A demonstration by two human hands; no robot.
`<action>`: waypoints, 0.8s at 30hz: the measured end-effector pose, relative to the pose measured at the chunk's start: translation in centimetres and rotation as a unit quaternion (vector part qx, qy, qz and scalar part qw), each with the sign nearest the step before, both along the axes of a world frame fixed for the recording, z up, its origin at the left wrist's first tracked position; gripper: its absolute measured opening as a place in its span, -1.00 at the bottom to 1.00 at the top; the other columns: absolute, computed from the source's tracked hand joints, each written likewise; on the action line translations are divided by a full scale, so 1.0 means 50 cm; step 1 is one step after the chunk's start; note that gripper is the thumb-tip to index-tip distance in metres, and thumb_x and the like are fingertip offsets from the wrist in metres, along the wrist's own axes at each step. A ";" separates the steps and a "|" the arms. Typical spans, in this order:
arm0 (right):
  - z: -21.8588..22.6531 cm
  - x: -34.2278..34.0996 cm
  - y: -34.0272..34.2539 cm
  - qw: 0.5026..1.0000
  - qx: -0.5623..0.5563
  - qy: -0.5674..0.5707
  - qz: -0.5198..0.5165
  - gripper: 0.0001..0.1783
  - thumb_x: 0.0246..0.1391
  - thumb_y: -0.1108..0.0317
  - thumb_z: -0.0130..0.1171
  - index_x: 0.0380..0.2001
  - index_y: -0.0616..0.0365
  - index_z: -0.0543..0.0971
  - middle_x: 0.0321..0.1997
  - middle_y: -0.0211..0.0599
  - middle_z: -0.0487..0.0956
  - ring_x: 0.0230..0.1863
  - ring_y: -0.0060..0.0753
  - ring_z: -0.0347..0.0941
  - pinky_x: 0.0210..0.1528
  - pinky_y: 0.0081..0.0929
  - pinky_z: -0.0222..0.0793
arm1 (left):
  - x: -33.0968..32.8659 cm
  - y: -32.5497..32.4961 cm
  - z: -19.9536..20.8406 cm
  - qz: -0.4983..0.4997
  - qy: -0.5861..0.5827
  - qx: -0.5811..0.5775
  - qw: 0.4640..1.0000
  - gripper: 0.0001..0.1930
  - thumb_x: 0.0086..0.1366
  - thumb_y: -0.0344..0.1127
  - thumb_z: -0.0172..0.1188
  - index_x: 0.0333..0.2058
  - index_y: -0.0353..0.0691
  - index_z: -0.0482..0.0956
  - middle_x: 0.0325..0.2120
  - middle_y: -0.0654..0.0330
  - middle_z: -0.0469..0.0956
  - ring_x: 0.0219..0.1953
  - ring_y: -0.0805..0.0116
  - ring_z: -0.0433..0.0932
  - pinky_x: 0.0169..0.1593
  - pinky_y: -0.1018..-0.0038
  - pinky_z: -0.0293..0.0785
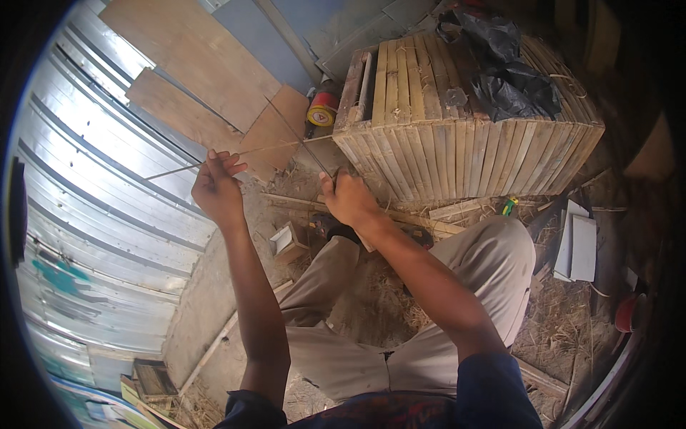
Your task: The person sits on the floor and uses a machete to shave thin bamboo strips. They repeatedly draw the blade along the length of the strips to remove the outer layer and smooth the surface.
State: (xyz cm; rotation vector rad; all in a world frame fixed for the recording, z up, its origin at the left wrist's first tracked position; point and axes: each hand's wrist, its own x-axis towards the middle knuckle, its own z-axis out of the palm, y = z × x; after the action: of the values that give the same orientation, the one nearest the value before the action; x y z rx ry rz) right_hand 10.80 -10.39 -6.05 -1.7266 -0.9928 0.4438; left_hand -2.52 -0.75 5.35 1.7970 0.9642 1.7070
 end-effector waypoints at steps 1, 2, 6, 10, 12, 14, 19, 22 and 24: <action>-0.006 0.001 0.003 0.999 0.006 0.002 0.047 -0.43 0.37 0.00 -0.05 -0.16 0.46 0.48 -0.39 0.38 0.61 -0.21 0.46 0.57 -0.10 0.17 0.49 | -0.005 0.002 -0.001 0.000 -0.006 -0.012 1.000 -0.59 0.53 -0.17 0.05 -0.33 -0.45 0.63 -0.52 0.06 0.66 -0.54 0.38 0.66 -0.48 0.56 0.44; -0.015 -0.001 0.003 0.997 0.035 -0.006 0.063 -0.42 0.37 -0.01 -0.04 -0.17 0.47 0.48 -0.39 0.39 0.60 -0.21 0.48 0.56 -0.10 0.17 0.49 | -0.001 0.007 -0.005 0.000 -0.016 -0.024 1.000 -0.59 0.53 -0.17 0.05 -0.33 -0.44 0.63 -0.52 0.07 0.67 -0.53 0.39 0.67 -0.49 0.57 0.42; -0.048 0.011 0.019 1.000 -0.008 0.004 -0.011 -0.42 0.35 0.00 -0.02 -0.18 0.48 0.50 -0.37 0.42 0.60 -0.20 0.51 0.54 -0.07 0.15 0.49 | -0.009 0.029 -0.011 0.002 -0.008 0.000 1.000 -0.59 0.53 -0.14 0.05 -0.32 -0.39 0.65 -0.51 0.13 0.67 -0.49 0.45 0.66 -0.50 0.59 0.39; -0.097 0.065 0.027 0.996 -0.006 0.052 -0.069 -0.37 0.34 -0.10 -0.01 -0.18 0.44 0.52 -0.32 0.37 0.61 -0.15 0.45 0.54 -0.03 0.05 0.45 | -0.020 0.030 -0.007 -0.013 0.021 0.025 0.999 -0.61 0.53 -0.14 0.07 -0.31 -0.37 0.66 -0.49 0.14 0.67 -0.47 0.48 0.65 -0.47 0.59 0.39; -0.121 0.094 0.027 0.993 0.022 0.032 -0.108 -0.34 0.32 -0.13 0.06 -0.22 0.46 0.52 -0.44 0.15 0.63 -0.37 0.18 0.61 -0.24 -0.09 0.51 | -0.014 0.019 0.002 -0.025 0.026 0.033 0.999 -0.63 0.52 -0.15 0.08 -0.30 -0.36 0.66 -0.49 0.14 0.67 -0.47 0.49 0.64 -0.45 0.59 0.40; -0.131 0.125 0.025 0.991 0.050 0.044 -0.116 -0.38 0.30 -0.08 0.12 -0.29 0.46 0.51 -0.53 0.02 0.60 -0.53 -0.07 0.59 -0.42 -0.20 0.48 | -0.004 0.005 0.023 -0.029 0.024 0.047 0.998 -0.64 0.52 -0.16 0.10 -0.28 -0.37 0.67 -0.48 0.13 0.67 -0.47 0.49 0.63 -0.43 0.59 0.41; -0.096 0.172 -0.030 0.985 0.124 0.041 -0.117 -0.61 0.16 0.24 0.30 -0.38 0.46 0.49 -0.61 -0.13 0.55 -0.62 -0.33 0.51 -0.57 -0.33 0.39 | -0.002 -0.047 0.082 -0.013 0.044 0.082 0.996 -0.64 0.51 -0.18 0.12 -0.29 -0.40 0.68 -0.49 0.12 0.66 -0.47 0.49 0.61 -0.41 0.57 0.44; -0.053 0.195 -0.093 0.990 0.077 0.092 -0.068 -0.48 -0.01 0.24 0.33 -0.19 0.59 0.53 -0.30 0.36 0.64 -0.15 0.18 0.65 -0.12 -0.14 0.51 | 0.001 -0.067 0.097 -0.024 0.045 0.088 0.995 -0.64 0.50 -0.19 0.13 -0.30 -0.42 0.68 -0.50 0.13 0.66 -0.48 0.49 0.61 -0.39 0.55 0.46; -0.034 0.208 -0.135 0.991 0.050 0.111 -0.053 -0.47 -0.02 0.23 0.34 -0.20 0.60 0.54 -0.32 0.36 0.64 -0.15 0.20 0.65 -0.11 -0.13 0.51 | 0.016 -0.070 0.097 -0.035 0.052 0.094 0.994 -0.65 0.49 -0.18 0.13 -0.29 -0.41 0.68 -0.48 0.13 0.66 -0.48 0.48 0.62 -0.40 0.54 0.47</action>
State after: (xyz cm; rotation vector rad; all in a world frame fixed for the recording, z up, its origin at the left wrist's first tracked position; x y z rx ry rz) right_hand 21.18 -17.14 -7.76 -1.5926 -0.7475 0.4961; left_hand -1.73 -4.24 10.22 2.0332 0.7930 1.7248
